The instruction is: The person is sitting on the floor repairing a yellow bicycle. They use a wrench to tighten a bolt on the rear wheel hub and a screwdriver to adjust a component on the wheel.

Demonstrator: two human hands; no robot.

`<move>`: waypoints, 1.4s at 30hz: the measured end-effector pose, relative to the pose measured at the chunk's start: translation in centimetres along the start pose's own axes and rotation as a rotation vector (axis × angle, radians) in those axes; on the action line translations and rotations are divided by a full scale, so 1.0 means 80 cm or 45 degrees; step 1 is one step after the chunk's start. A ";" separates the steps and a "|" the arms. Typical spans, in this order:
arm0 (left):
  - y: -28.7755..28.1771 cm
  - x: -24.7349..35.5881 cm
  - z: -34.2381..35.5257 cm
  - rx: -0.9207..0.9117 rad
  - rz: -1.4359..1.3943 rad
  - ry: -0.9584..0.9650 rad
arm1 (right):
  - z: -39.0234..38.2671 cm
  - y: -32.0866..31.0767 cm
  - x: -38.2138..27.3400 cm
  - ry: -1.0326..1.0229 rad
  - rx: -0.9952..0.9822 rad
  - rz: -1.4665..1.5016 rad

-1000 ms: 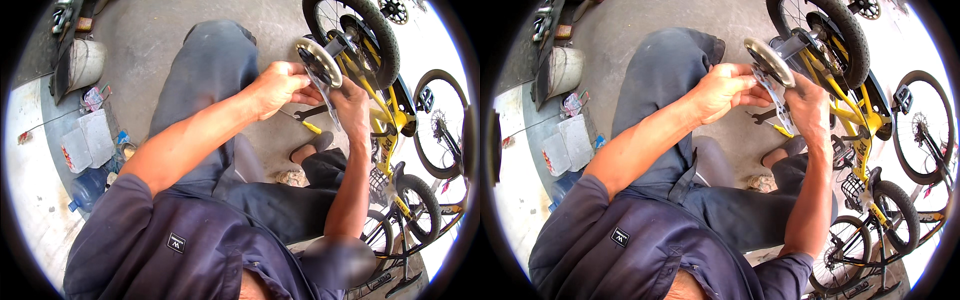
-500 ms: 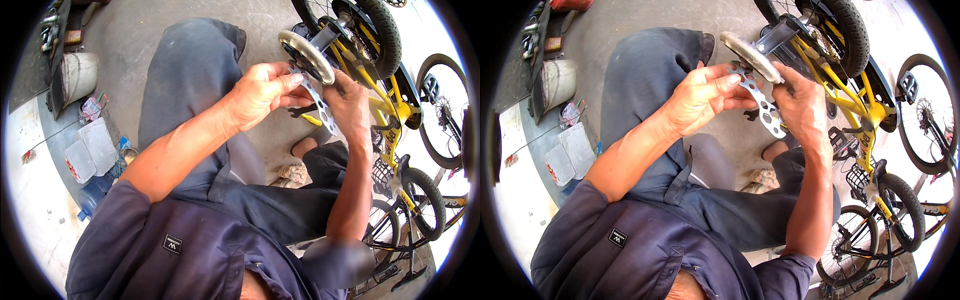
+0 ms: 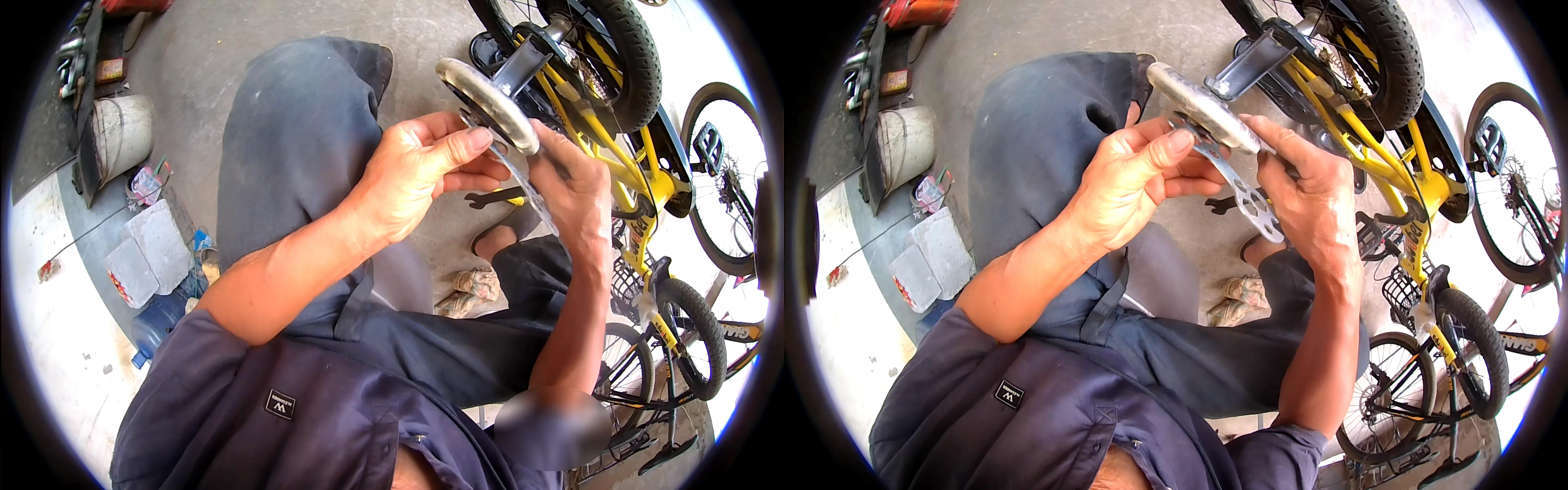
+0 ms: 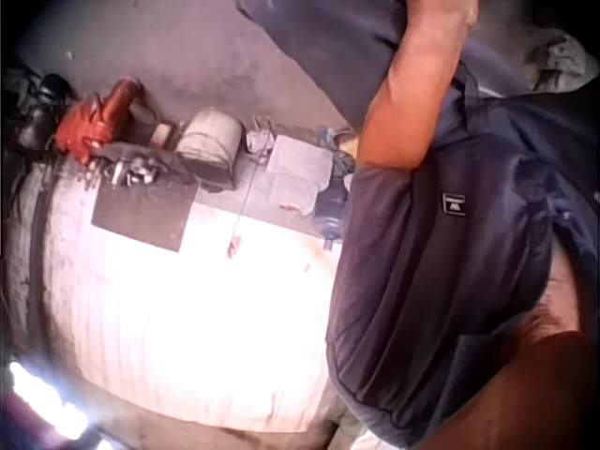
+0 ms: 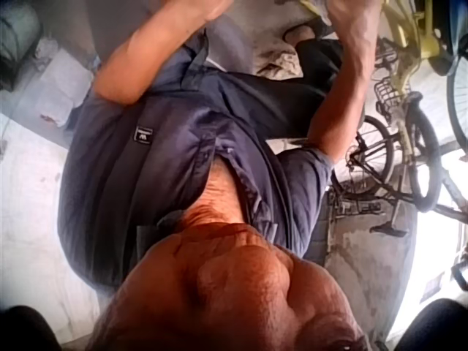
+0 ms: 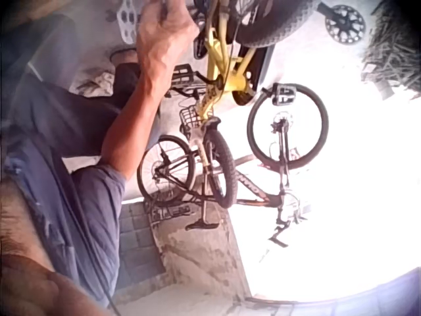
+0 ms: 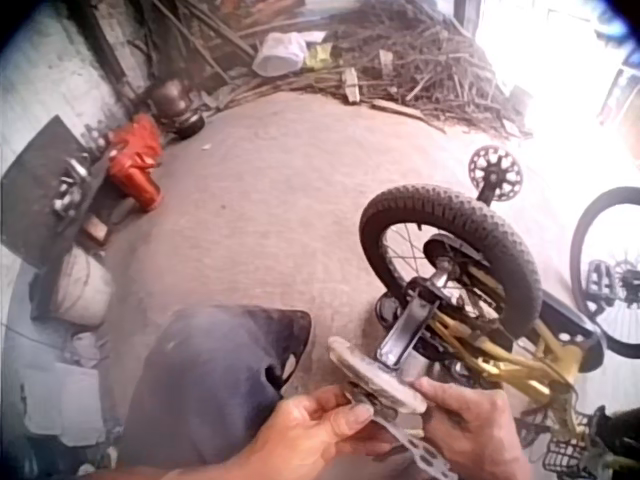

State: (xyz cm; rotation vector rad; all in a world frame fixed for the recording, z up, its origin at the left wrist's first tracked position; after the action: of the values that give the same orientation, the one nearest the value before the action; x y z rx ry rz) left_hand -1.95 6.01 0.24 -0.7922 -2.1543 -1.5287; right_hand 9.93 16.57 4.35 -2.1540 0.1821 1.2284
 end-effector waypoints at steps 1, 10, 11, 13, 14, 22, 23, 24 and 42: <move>0.001 0.000 0.000 0.001 -0.012 -0.002 | -0.001 -0.001 0.000 0.042 -0.016 0.031; 0.001 0.000 0.001 0.042 -0.254 -0.038 | 0.006 -0.002 0.001 -0.013 -0.031 0.063; 0.002 0.001 0.000 0.034 -0.254 -0.038 | 0.005 -0.001 0.002 0.036 -0.055 0.098; 0.002 0.001 0.001 0.038 -0.210 -0.044 | 0.004 -0.001 0.005 0.009 -0.030 0.098; 0.002 0.002 0.001 0.041 -0.190 -0.046 | 0.003 -0.001 0.006 -0.005 -0.020 0.097; 0.005 0.016 0.004 0.091 0.227 -0.033 | 0.000 0.000 0.004 -0.061 -0.029 -0.071; 0.006 0.016 0.004 0.095 0.226 -0.020 | 0.000 0.000 0.004 -0.061 -0.034 -0.090; 0.007 0.015 0.004 0.097 0.229 -0.012 | -0.001 0.000 0.006 -0.036 -0.043 -0.070; 0.016 0.016 -0.002 -0.063 0.165 -0.010 | 0.002 0.000 0.006 0.012 -0.028 -0.086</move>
State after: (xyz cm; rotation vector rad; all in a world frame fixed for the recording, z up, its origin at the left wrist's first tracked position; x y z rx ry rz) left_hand -2.09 6.47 2.00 -0.9362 -2.0352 -1.5199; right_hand 10.08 16.78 3.87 -2.1671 0.0988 1.1876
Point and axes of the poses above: each hand's wrist, its own z-axis towards the middle knuckle, its own y-axis out of the palm, x = y × z, the point moved 7 cm from there along z, towards the middle knuckle, and after that the axes turned 12 degrees about -x, right-handed, at the moved point
